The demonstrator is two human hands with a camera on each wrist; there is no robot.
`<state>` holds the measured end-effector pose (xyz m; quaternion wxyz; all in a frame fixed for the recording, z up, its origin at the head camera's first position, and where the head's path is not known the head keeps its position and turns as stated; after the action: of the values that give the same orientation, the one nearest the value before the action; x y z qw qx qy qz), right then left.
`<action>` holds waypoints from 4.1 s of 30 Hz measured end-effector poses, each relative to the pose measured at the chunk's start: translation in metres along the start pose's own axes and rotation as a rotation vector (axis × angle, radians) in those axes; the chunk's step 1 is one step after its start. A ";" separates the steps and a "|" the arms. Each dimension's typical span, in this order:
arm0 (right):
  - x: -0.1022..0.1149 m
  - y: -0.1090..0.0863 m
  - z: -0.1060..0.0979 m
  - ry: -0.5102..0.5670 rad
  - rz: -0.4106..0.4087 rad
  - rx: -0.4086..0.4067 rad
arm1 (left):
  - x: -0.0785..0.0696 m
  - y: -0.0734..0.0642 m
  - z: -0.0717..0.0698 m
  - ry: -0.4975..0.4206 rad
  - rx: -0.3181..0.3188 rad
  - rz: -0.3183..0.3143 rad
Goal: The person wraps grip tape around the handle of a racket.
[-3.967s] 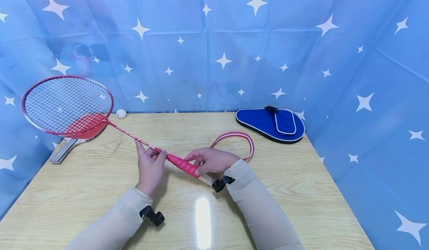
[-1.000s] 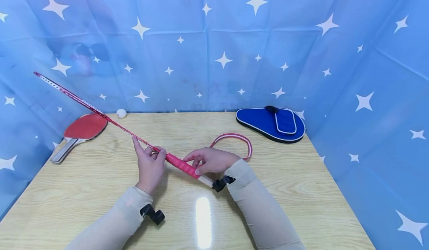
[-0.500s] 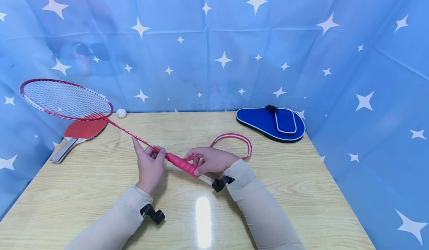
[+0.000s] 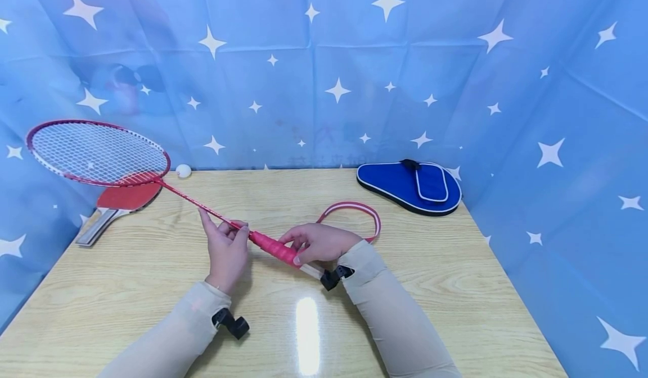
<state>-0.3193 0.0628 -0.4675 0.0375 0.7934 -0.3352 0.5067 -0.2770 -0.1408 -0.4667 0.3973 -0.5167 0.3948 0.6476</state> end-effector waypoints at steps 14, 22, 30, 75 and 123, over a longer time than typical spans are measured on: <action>0.001 0.000 -0.001 0.024 -0.026 -0.010 | 0.003 0.002 -0.001 0.001 -0.018 -0.013; 0.000 0.001 -0.002 -0.007 -0.016 -0.035 | 0.000 0.001 -0.003 0.057 -0.044 0.000; 0.001 0.000 -0.003 -0.038 -0.003 -0.028 | 0.002 0.003 -0.003 0.030 -0.050 -0.002; 0.001 -0.004 0.004 0.068 0.015 0.052 | 0.008 0.004 -0.002 0.013 -0.032 -0.055; 0.010 -0.011 0.002 0.039 0.019 0.055 | -0.009 0.009 -0.005 0.119 0.049 0.044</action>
<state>-0.3087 0.0652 -0.4574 0.0175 0.7807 -0.3281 0.5315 -0.2821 -0.1501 -0.4577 0.3713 -0.5358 0.4446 0.6144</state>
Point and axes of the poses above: each hand's wrist, its own y-axis towards the middle knuckle, its own z-axis out of the palm, x = y × z, the point moved 7 cm from there along y, towards the middle knuckle, and after that the axes turned 2 degrees about -z, right-handed, at the moved point
